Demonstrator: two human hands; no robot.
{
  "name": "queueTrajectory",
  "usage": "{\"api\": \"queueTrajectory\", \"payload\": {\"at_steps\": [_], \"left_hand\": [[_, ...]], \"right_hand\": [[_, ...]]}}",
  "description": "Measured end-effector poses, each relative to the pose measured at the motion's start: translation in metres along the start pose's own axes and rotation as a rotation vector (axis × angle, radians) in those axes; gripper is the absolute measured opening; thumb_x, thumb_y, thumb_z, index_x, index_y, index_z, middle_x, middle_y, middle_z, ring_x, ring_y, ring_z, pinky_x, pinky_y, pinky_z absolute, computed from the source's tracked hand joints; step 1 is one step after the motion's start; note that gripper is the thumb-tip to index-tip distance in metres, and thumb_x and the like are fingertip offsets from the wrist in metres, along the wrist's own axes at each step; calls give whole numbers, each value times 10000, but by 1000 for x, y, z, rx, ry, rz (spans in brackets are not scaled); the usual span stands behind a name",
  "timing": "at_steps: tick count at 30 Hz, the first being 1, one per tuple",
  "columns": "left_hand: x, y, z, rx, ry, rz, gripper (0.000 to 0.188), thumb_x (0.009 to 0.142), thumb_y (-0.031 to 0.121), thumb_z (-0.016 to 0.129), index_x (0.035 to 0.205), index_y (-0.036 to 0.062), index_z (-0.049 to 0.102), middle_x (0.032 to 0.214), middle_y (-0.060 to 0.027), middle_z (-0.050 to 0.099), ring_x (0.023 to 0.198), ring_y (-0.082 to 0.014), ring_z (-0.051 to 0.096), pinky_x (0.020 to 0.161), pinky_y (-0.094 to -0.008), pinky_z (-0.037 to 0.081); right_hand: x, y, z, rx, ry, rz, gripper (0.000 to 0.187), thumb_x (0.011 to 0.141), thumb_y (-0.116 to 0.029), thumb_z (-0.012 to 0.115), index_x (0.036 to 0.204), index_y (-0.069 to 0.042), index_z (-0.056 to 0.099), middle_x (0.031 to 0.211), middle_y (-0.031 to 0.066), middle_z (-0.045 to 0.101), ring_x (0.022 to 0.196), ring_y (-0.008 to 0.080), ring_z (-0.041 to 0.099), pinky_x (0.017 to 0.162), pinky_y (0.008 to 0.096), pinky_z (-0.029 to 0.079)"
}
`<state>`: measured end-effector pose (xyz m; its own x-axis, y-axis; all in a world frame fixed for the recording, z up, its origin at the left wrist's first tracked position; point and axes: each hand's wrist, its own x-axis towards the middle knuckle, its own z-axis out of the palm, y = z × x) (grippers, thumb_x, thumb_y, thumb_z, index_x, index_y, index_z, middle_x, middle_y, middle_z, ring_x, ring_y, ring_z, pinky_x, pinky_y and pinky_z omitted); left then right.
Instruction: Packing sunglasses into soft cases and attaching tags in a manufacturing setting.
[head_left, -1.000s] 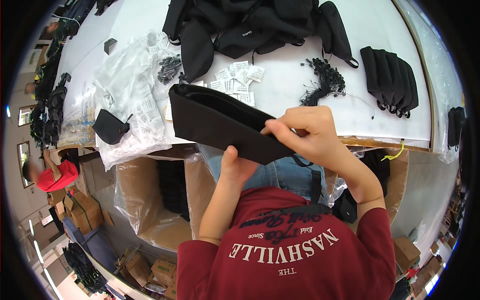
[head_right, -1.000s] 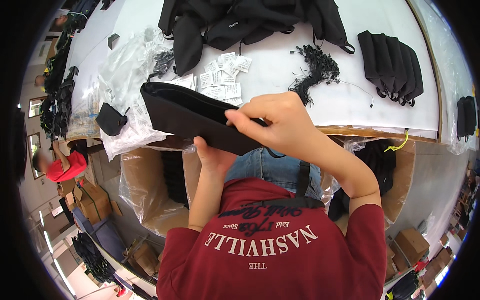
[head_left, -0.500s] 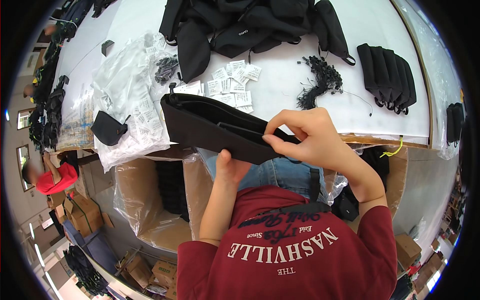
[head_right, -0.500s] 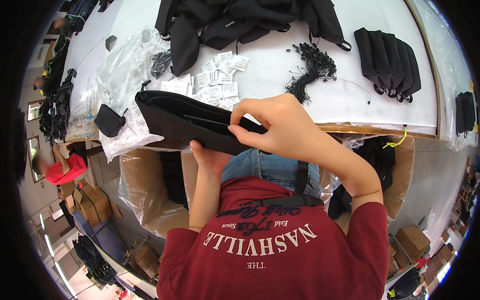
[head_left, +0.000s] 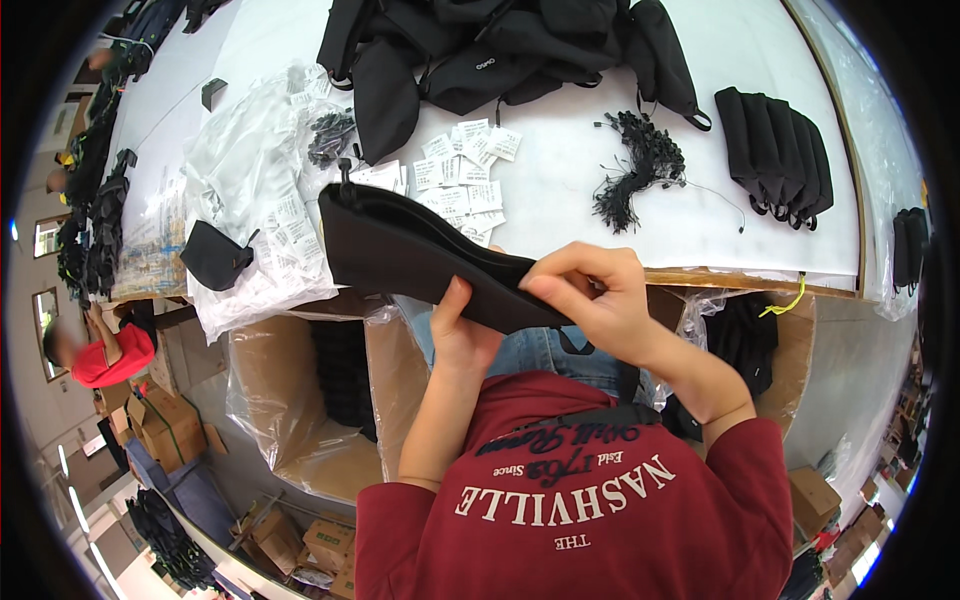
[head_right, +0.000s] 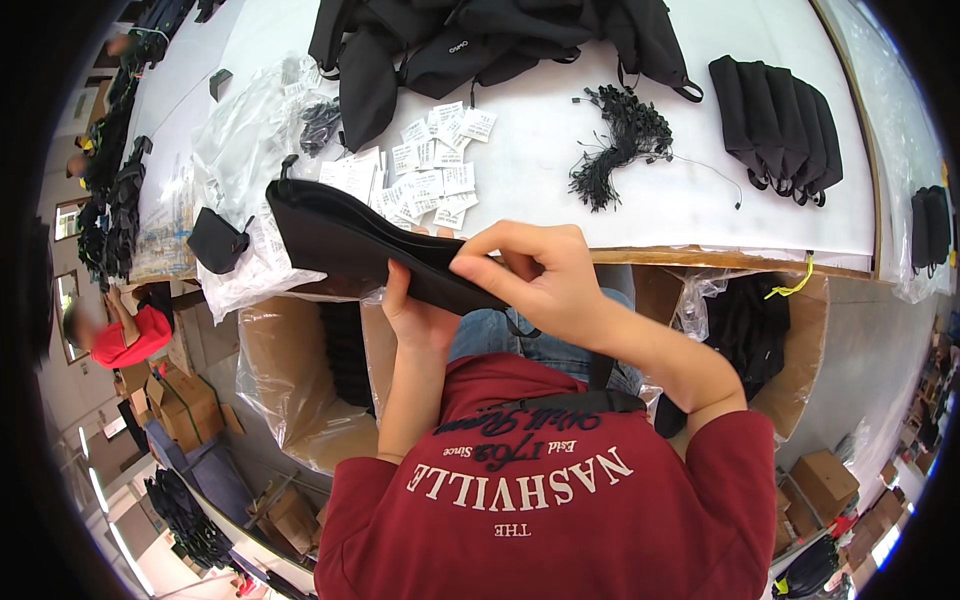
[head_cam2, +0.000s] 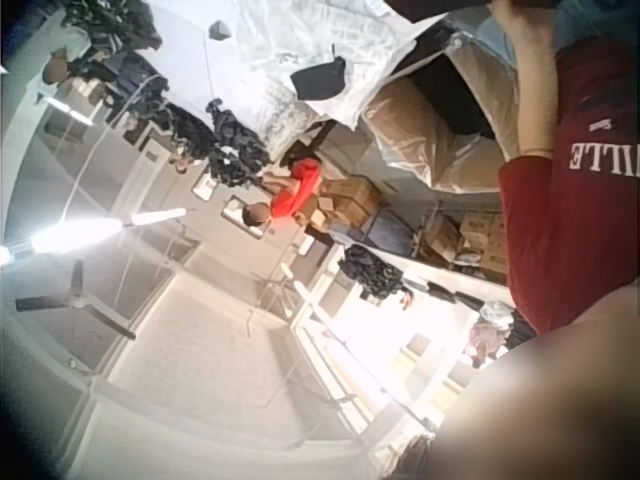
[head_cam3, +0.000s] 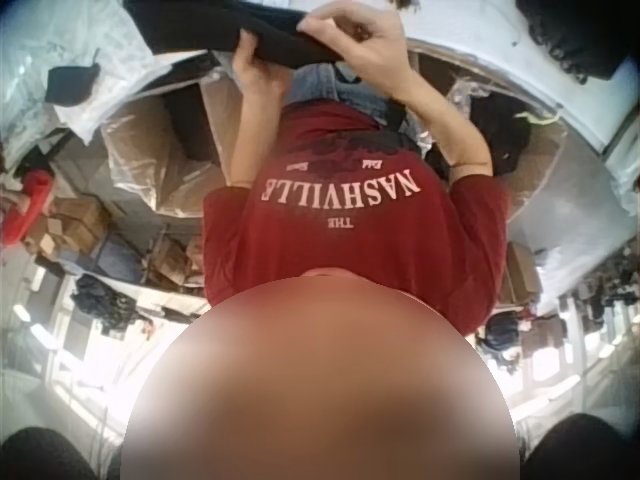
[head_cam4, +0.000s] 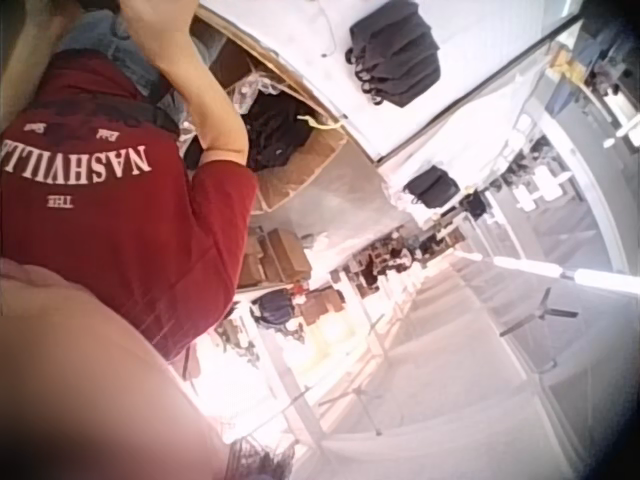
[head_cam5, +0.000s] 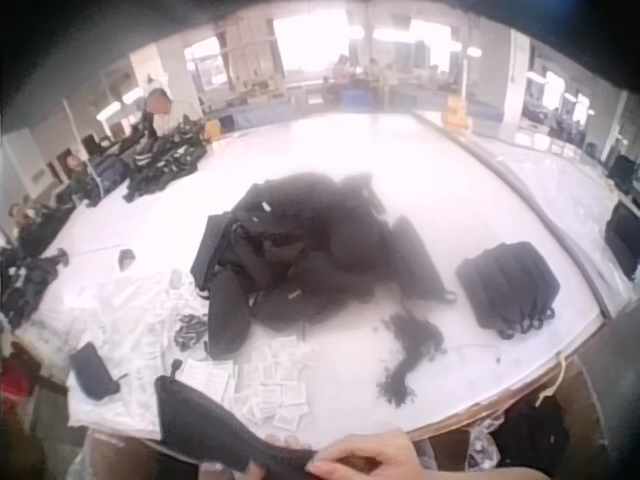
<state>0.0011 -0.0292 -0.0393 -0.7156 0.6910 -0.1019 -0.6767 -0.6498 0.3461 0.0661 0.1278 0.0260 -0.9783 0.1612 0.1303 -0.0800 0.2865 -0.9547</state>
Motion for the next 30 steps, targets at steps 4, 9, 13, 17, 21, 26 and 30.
{"api": "queueTrajectory", "payload": {"at_steps": [4, 9, 13, 17, 21, 26, 30], "left_hand": [[3, 3, 3, 30, 51, 33, 446, 858, 311, 627, 1136, -25, 535, 1060, -138, 595, 1031, -266, 580, 962, -368, 429], [0, 7, 11, 385, 304, 39, 409, 811, 192, 613, 1110, -61, 495, 906, -191, 611, 871, -298, 608, 811, -388, 497], [-1, 5, 32, 407, 323, -160, 553, 689, 63, 729, 1190, -24, 510, 1051, -110, 609, 933, -209, 621, 818, -316, 516], [-5, 11, 50, 507, 302, -234, 570, 694, 69, 730, 1207, -31, 502, 1066, -112, 608, 947, -202, 621, 822, -311, 514], [-4, 8, 52, 532, 341, -253, 565, 706, 74, 726, 1215, -27, 499, 1069, -118, 607, 941, -202, 621, 822, -306, 513], [7, -3, 53, 535, 452, -111, 427, 787, 127, 636, 1156, -52, 518, 924, -145, 640, 746, -237, 657, 667, -316, 557], [16, 3, 43, 533, 371, -95, 346, 821, 170, 604, 1070, -66, 561, 822, -152, 648, 684, -240, 654, 616, -314, 558]], "right_hand": [[-3, 13, 5, 612, 347, 213, 203, 942, -165, 555, 805, -19, 586, 583, -79, 488, 500, -6, 352, 461, 179, 260], [18, 18, -41, 376, 168, 191, 248, 945, -235, 528, 868, -29, 643, 554, -58, 446, 497, 12, 366, 469, 191, 272], [41, 6, -40, 110, -55, 10, 338, 948, -230, 531, 1183, -1, 613, 829, 45, 640, 689, 84, 545, 613, 222, 440], [53, 3, -40, 72, 178, -159, 194, 855, -154, 666, 1002, -30, 690, 799, 39, 668, 663, 106, 599, 575, 227, 443], [52, 10, -36, -35, 471, -323, 101, 742, -22, 735, 830, -31, 685, 797, 29, 661, 655, 95, 600, 520, 201, 418], [39, 20, -32, 46, 367, -247, 92, 741, -18, 728, 824, -26, 691, 764, 35, 639, 627, 98, 579, 536, 215, 418], [18, 12, -32, 103, 237, -158, 101, 740, -4, 724, 832, -15, 681, 763, 49, 625, 650, 108, 575, 591, 218, 441]]}}
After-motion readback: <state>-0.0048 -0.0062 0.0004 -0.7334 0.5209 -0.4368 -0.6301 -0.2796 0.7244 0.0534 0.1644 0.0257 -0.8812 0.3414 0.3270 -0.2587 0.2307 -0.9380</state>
